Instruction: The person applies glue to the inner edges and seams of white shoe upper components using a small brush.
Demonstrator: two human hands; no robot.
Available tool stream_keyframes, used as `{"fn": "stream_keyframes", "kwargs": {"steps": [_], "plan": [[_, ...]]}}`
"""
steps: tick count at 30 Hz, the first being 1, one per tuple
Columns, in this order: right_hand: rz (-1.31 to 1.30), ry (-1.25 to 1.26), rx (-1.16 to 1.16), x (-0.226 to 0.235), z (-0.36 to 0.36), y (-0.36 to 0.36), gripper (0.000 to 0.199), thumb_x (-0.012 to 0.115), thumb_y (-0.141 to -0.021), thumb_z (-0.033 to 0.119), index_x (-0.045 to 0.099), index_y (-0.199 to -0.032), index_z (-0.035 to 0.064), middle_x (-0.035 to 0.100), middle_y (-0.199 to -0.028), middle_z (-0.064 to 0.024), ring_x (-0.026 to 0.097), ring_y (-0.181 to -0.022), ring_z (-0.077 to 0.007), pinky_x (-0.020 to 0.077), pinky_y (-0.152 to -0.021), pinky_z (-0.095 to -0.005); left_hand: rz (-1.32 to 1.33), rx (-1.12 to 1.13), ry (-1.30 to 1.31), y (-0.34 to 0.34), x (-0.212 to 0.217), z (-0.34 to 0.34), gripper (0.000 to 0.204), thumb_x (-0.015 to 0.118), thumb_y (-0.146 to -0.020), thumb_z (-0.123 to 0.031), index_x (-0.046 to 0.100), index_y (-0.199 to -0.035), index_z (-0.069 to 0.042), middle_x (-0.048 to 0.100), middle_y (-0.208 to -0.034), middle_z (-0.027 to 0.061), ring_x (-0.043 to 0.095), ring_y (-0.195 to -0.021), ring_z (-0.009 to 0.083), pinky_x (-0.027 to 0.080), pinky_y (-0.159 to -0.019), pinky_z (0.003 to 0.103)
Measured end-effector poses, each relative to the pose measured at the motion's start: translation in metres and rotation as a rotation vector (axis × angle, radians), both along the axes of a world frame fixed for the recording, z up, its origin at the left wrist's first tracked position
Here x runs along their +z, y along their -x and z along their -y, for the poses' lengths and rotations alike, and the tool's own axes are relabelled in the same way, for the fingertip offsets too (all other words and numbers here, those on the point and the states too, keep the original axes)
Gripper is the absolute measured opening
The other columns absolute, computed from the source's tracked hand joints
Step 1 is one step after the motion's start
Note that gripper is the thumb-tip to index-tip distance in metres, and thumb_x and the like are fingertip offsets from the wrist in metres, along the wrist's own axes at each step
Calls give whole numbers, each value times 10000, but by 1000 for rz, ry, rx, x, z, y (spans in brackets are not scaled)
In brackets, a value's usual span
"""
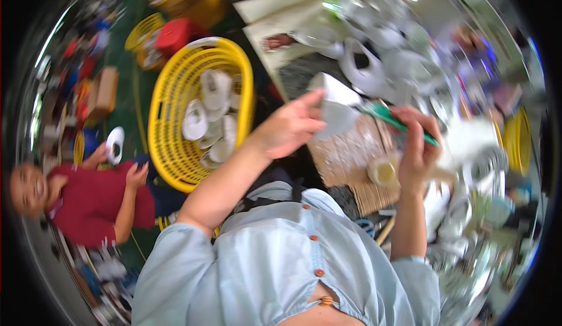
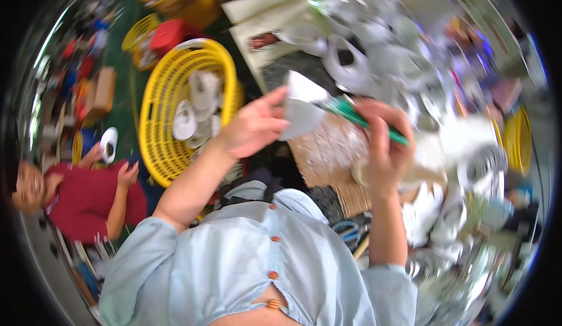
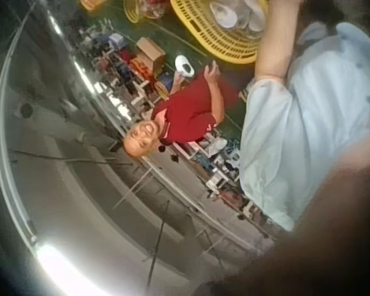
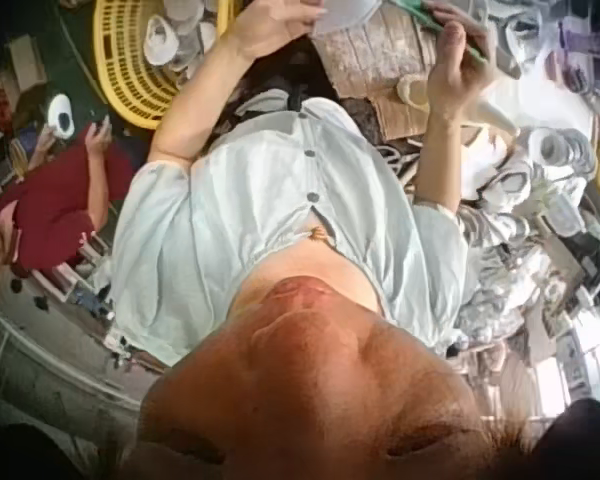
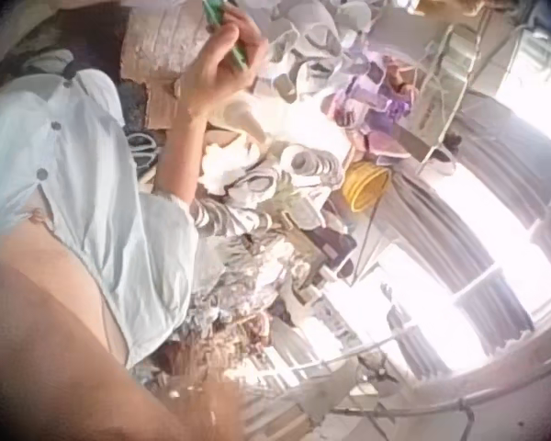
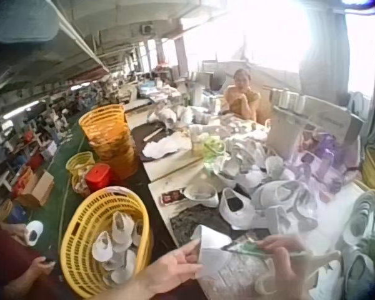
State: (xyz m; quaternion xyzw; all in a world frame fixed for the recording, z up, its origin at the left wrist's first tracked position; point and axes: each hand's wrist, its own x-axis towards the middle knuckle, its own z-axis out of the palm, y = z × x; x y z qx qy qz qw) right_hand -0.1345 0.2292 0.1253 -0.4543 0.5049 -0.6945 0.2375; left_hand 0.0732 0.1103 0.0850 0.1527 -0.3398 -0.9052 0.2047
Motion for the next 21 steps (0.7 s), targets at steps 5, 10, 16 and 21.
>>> {"fn": "stream_keyframes", "kwargs": {"steps": [5, 10, 16, 21], "plan": [[-308, -1, 33, -14, -20, -12, 92, 599, -868, 40, 585, -938, -17, 654, -998, -100, 593, -811, -123, 478, -705, -246, 43, -91, 20, 18, 16, 0, 554, 408, -996, -337, 211, -1465, -118, 503, -1333, 128, 517, -1200, 251, 417, -1001, 413], [-100, 20, -189, -22, -37, -18, 82, 585, -886, 68, 568, -895, -12, 658, -952, -127, 592, -778, -120, 476, -700, -250, -43, -65, -163, 25, 17, 3, 649, 358, -974, -501, 200, -1464, -106, 465, -1374, 155, 479, -1242, 296, 388, -1024, 462], [-74, -21, -126, -31, -46, -26, 104, 586, -904, 88, 570, -922, -13, 653, -984, -134, 601, -826, -146, 479, -732, -265, -107, -71, -308, 36, 16, 10, 706, 370, -947, -556, 202, -1465, -107, 419, -1414, 159, 375, -1322, 338, 285, -1077, 534], [-251, -69, -127, -25, -36, -21, 78, 572, -893, 62, 569, -927, -9, 657, -980, -117, 613, -824, -172, 492, -727, -277, -164, -127, -349, 40, 18, 15, 701, 363, -953, -549, 212, -1459, -88, 409, -1417, 167, 362, -1330, 339, 276, -1087, 526]]}}
